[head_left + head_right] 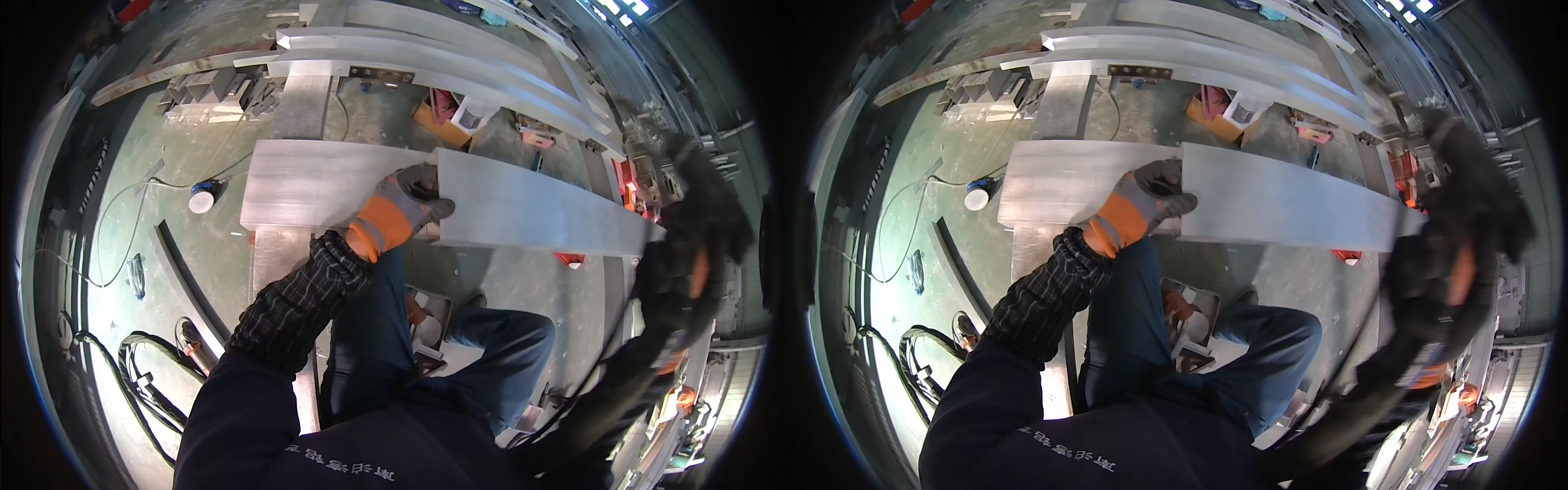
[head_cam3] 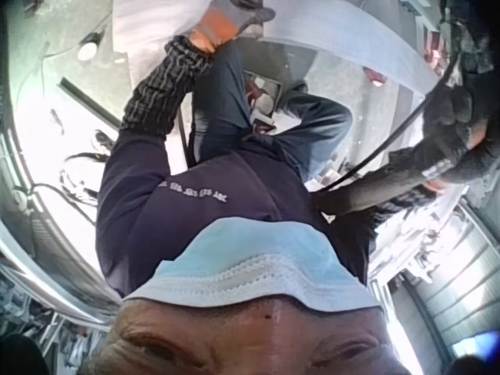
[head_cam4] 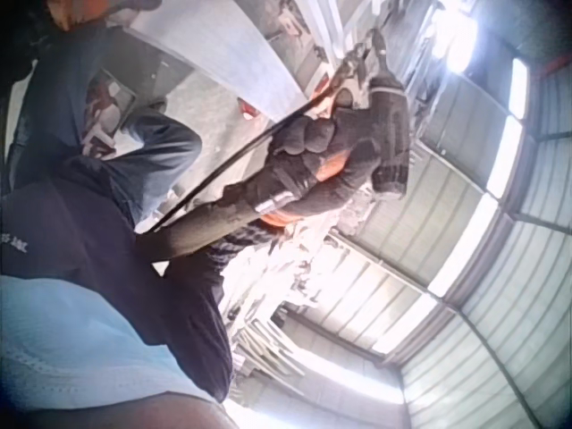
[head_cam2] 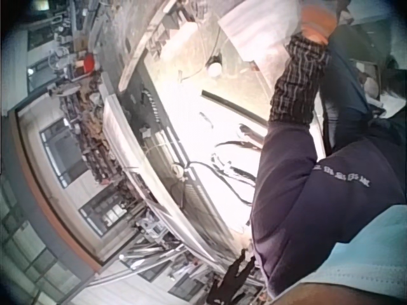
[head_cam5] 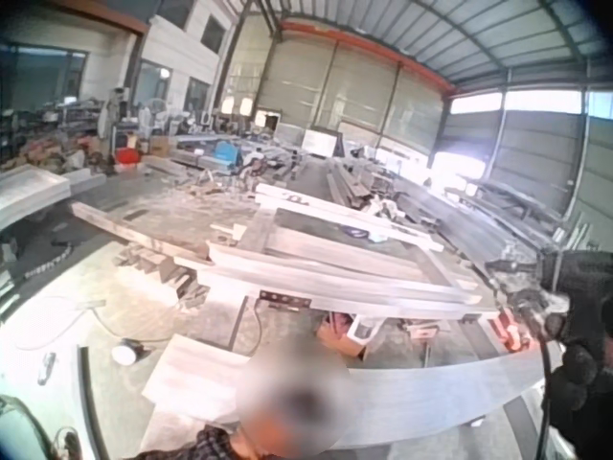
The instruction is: The person sits on the floor and welds two metal sheets together using a handheld welding torch. They align the sheets, apply welds at the seam, and flip the assembly to weld the opposite side.
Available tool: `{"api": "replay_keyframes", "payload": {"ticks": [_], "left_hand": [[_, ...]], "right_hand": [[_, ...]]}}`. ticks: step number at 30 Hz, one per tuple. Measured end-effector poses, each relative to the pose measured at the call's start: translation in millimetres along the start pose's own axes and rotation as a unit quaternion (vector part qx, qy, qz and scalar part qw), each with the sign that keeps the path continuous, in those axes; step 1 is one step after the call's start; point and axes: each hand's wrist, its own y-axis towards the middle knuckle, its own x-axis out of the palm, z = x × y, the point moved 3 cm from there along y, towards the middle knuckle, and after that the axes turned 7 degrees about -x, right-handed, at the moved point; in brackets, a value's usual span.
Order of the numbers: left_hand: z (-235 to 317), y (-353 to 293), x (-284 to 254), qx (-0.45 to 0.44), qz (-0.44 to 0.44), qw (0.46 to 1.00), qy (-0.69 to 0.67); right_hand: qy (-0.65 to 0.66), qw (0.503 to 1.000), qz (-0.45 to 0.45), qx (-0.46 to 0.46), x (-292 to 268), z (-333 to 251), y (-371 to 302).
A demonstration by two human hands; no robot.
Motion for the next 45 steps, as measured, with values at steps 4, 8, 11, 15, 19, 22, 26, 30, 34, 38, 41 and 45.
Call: {"api": "replay_keyframes", "payload": {"ticks": [4,8,11,15,19,22,26,30,34,38,41,45], "left_hand": [[-5.0,-1.3,-8.2,0.011,0.007,0.999,0.045],[8.2,-5.2,-1.8,0.026,0.032,0.997,0.070],[6.8,-7.3,0.4,0.029,0.042,0.998,0.043],[-0.7,0.3,-3.6,0.036,0.017,0.993,0.108],[-8.4,2.4,-1.0,0.061,0.009,0.997,0.042],[-18.7,7.8,-0.2,0.066,0.013,0.997,0.044],[-13.2,8.1,-0.8,0.061,0.026,0.984,0.165],[-22.2,10.3,1.0,0.040,0.010,0.997,0.069],[-18.9,8.3,1.6,0.072,0.022,0.994,0.075],[-6.1,3.6,-0.3,0.067,0.018,0.988,0.135],[-18.3,8.0,1.0,0.042,0.007,0.996,0.085],[-26.0,11.3,1.8,0.057,0.010,0.996,0.067]], "right_hand": [[0.241,0.949,0.046,0.199,115.0,86.9,-32.1],[0.216,0.941,-0.015,0.259,146.6,102.3,-35.9],[0.094,0.965,-0.020,0.243,153.2,111.2,-43.1],[0.035,0.972,-0.038,0.231,154.9,123.7,-50.9],[0.095,0.946,-0.037,0.309,160.8,128.1,-46.5],[0.086,0.945,-0.024,0.314,161.8,130.2,-46.4],[0.103,0.943,-0.026,0.316,159.4,131.7,-46.3],[0.127,0.936,-0.027,0.328,157.3,135.3,-46.6],[0.121,0.938,-0.029,0.323,157.0,135.3,-46.8],[0.109,0.941,-0.020,0.320,157.1,136.1,-48.6],[0.108,0.940,-0.027,0.322,159.8,135.1,-47.6],[0.080,0.943,-0.013,0.323,161.2,134.7,-49.5]]}}
